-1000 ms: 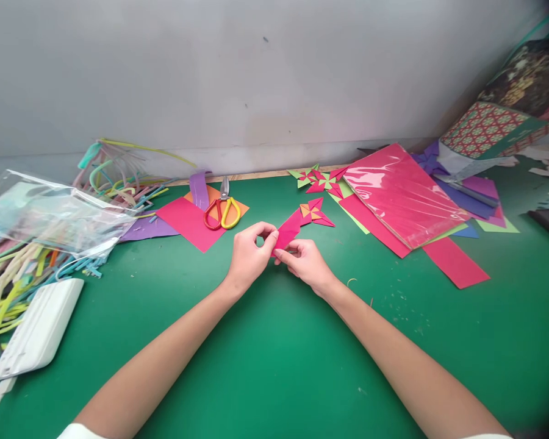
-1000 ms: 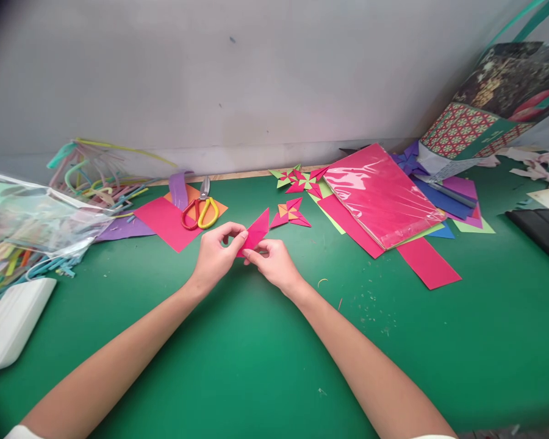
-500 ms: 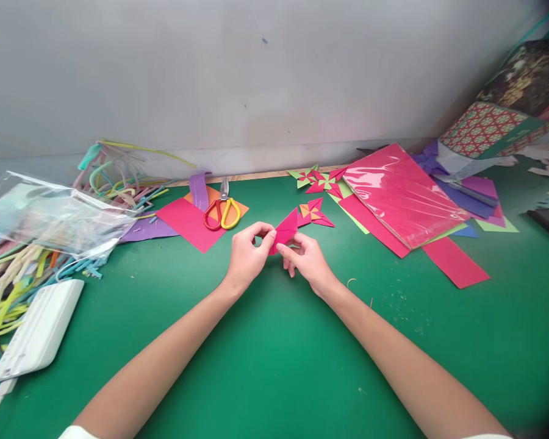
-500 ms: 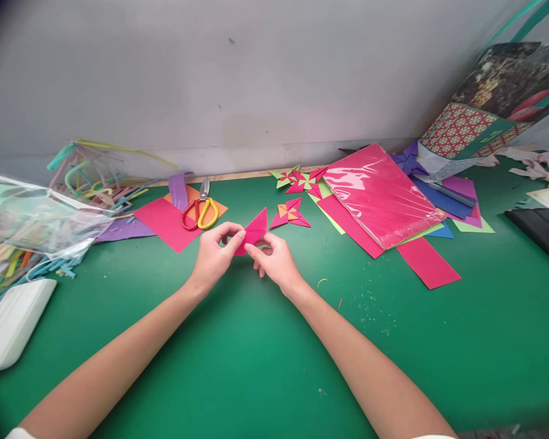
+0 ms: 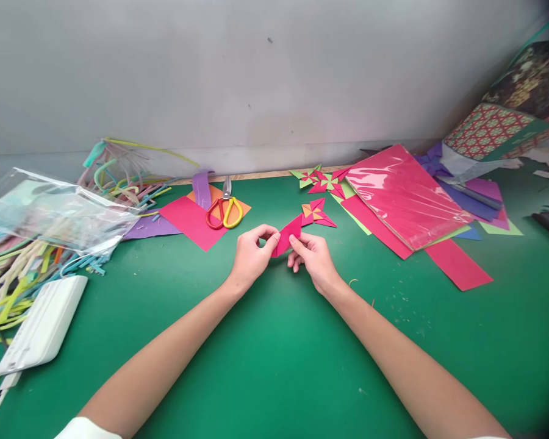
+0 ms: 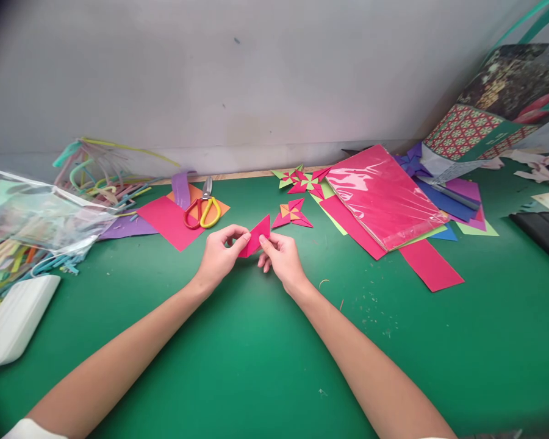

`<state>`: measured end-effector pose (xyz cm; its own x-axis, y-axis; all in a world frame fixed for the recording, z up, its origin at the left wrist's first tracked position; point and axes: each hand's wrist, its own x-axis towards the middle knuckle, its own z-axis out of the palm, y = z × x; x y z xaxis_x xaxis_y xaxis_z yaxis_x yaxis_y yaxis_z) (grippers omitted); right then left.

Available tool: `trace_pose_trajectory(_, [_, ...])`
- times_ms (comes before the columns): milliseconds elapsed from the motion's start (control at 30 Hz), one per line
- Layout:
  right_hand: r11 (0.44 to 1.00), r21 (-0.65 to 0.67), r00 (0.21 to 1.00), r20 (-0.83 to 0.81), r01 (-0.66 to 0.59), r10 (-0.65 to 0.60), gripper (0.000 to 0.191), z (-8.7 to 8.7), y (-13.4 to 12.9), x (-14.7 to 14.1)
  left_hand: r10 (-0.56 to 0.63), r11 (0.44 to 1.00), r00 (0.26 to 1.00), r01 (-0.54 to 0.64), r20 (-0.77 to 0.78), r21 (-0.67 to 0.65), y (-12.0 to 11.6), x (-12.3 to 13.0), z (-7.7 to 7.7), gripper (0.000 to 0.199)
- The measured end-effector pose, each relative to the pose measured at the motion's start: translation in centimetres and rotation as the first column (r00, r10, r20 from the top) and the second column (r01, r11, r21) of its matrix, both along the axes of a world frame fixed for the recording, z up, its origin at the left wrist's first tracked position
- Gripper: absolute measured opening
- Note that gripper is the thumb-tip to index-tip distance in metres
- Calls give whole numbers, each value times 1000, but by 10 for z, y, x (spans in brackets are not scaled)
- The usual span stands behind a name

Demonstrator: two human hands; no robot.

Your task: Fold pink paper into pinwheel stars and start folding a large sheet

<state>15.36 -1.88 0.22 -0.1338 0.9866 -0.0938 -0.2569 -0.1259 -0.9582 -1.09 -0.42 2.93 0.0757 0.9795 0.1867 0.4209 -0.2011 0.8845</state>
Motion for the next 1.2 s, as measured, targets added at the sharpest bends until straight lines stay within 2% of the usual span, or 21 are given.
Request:
trace_pose_trajectory(267, [998, -32, 997, -58, 49, -51, 42, 5, -1, -1, 7, 1000, 1000, -7, 14, 8, 0, 0, 0, 17])
trace_pose_trajectory(467, [991, 74, 993, 28, 114, -116, 37, 1, -3, -3, -12, 1000, 1000, 12, 5, 17, -1, 0, 2, 17])
trace_pose_trajectory(733, [992, 34, 992, -39, 124, -123, 42, 2, -4, -4, 21, 1000, 999, -22, 39, 20, 0, 2, -1, 16])
trace_pose_trajectory(900, [988, 124, 987, 119, 91, -106, 38, -1, -5, -5, 13, 1000, 997, -15, 82, 20, -3, 3, -2, 19])
trace_pose_trajectory(1033, [986, 115, 982, 131, 118, -133, 40, -3, -4, -5, -22, 1000, 995, 21, 94, 3, -6, 4, 1, 32])
trace_pose_trajectory(1100, [987, 110, 982, 137, 113, -128, 40, -4, -4, -5, -38, 999, 998, 37, 47, 27, -6, 4, 4, 36])
trace_pose_trajectory(1200, [988, 125, 981, 160, 92, -111, 38, -3, -5, -4, -66, 992, 991, 78, -116, 103, -6, 3, 7, 25])
